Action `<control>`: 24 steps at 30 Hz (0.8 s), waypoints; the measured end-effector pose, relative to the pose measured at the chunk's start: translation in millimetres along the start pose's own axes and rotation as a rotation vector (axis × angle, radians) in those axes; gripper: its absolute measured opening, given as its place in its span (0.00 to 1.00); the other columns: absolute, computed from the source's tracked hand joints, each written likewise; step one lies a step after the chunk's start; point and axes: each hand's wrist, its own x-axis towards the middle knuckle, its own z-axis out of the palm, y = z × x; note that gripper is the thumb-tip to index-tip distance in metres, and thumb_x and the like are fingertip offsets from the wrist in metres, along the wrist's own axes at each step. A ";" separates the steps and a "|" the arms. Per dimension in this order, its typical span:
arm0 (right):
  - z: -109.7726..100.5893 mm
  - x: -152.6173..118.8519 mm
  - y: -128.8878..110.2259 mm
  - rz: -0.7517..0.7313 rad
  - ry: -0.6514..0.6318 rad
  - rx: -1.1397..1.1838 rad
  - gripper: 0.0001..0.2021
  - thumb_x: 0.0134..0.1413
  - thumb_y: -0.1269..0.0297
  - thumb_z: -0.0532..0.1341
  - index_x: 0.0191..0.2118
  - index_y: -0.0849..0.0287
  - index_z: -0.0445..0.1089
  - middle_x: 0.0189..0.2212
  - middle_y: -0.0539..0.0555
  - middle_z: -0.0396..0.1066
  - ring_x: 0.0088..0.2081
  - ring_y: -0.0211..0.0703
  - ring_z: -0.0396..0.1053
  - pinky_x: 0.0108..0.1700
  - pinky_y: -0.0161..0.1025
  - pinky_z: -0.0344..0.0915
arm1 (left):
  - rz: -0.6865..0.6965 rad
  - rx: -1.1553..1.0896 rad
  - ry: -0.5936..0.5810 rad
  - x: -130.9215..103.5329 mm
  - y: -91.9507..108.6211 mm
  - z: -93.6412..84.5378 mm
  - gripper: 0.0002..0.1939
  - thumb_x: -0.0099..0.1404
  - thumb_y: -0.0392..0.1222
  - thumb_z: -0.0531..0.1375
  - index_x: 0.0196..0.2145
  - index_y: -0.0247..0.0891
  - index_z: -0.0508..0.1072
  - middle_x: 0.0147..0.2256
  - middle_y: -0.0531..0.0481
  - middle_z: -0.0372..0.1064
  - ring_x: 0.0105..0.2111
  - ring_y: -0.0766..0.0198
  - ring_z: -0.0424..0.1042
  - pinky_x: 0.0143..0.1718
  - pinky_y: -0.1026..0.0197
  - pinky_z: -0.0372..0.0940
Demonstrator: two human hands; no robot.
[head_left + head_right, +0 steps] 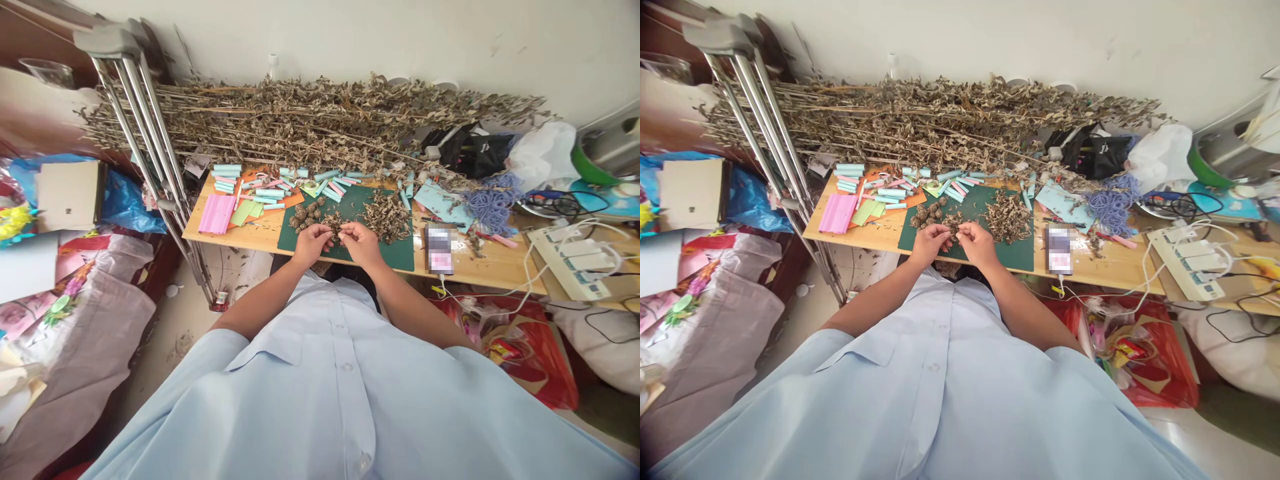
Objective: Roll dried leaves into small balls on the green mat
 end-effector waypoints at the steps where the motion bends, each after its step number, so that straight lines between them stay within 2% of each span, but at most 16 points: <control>1: 1.8 -0.7 0.6 -0.003 -0.011 -0.001 0.14 0.51 0.59 0.65 0.45 0.55 0.74 0.34 0.52 0.77 0.32 0.44 0.75 0.39 0.45 0.75 | -0.002 -0.002 0.003 0.0 -1.3 -0.2 0.11 0.61 0.42 0.67 0.37 0.33 0.74 0.22 0.53 0.71 0.21 0.69 0.71 0.22 0.66 0.65; 5: 7.6 -2.0 3.5 -0.023 -0.033 -0.042 0.17 0.51 0.62 0.63 0.48 0.54 0.72 0.34 0.51 0.77 0.35 0.43 0.75 0.42 0.45 0.74 | -0.007 0.011 -0.009 -1.3 -4.5 -0.6 0.10 0.61 0.42 0.67 0.36 0.33 0.74 0.23 0.53 0.71 0.23 0.69 0.72 0.22 0.67 0.65; 8: 9.4 -1.9 5.3 -0.023 -0.045 -0.057 0.18 0.52 0.63 0.61 0.50 0.54 0.70 0.34 0.50 0.76 0.33 0.43 0.75 0.41 0.44 0.73 | -0.007 0.022 -0.031 -2.3 -4.0 -0.5 0.09 0.61 0.41 0.66 0.36 0.33 0.74 0.24 0.53 0.71 0.22 0.69 0.71 0.22 0.67 0.66; 18: 1.8 1.5 3.6 -0.045 0.037 -0.066 0.16 0.55 0.62 0.60 0.49 0.55 0.67 0.35 0.51 0.75 0.32 0.42 0.74 0.39 0.43 0.72 | -0.019 -0.039 -0.004 3.8 -10.3 -0.4 0.09 0.60 0.34 0.64 0.40 0.33 0.73 0.26 0.54 0.71 0.21 0.70 0.71 0.21 0.67 0.65; 24: 2.9 1.3 -1.3 -0.004 0.017 -0.059 0.16 0.54 0.60 0.61 0.49 0.55 0.67 0.34 0.52 0.76 0.32 0.42 0.74 0.39 0.43 0.72 | 0.026 0.028 -0.054 2.9 -12.1 -2.2 0.15 0.61 0.41 0.66 0.46 0.35 0.74 0.28 0.54 0.70 0.25 0.69 0.72 0.22 0.68 0.63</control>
